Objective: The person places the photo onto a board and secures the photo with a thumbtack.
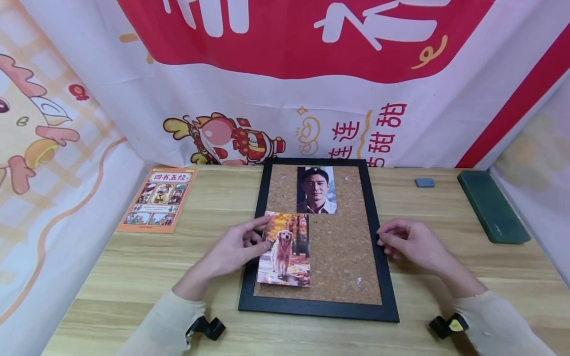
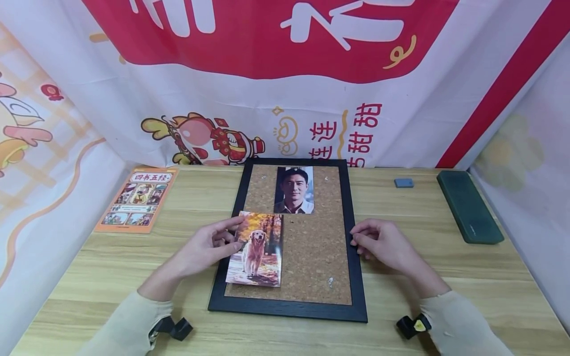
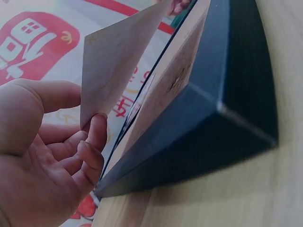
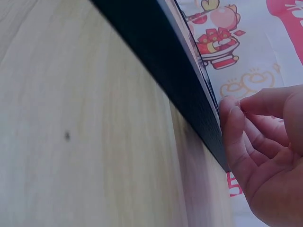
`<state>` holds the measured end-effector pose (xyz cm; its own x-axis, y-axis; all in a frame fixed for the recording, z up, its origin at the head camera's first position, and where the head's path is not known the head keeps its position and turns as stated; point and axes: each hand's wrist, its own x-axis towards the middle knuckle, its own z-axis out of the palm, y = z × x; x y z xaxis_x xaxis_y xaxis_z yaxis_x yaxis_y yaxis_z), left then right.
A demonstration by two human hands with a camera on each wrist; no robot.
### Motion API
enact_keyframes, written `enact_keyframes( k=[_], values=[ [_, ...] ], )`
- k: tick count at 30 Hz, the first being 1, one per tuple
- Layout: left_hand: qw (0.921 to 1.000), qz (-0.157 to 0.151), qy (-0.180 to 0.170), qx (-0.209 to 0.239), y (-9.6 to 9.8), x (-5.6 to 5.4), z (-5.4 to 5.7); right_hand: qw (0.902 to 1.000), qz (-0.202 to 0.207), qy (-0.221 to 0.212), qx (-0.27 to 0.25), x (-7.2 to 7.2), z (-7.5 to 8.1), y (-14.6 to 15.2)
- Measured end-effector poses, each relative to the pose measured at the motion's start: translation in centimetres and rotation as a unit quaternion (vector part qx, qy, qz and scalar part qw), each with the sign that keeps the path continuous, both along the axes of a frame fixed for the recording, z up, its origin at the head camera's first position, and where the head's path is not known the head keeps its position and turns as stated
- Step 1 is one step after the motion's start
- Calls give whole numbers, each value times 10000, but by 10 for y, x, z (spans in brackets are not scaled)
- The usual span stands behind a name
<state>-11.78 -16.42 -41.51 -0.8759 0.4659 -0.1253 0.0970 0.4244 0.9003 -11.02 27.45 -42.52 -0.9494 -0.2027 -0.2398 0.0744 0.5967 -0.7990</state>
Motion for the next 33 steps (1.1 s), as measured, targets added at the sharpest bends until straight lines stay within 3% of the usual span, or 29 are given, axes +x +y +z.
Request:
enact_keyframes(
  k=[9, 15, 33],
  values=[
    [9986, -524, -8, -54, 23, -4, -5, 9999, 129, -27, -62, -6, 3, -15],
    [9965, -774, 61, -316, 36, -6, -4, 9993, 278, 20, -240, -9, 2, -21],
    [9837, -1040, 685, -1300, 60, -14, -7, 9976, 548, 2, -412, -19, 8, -53]
  ],
)
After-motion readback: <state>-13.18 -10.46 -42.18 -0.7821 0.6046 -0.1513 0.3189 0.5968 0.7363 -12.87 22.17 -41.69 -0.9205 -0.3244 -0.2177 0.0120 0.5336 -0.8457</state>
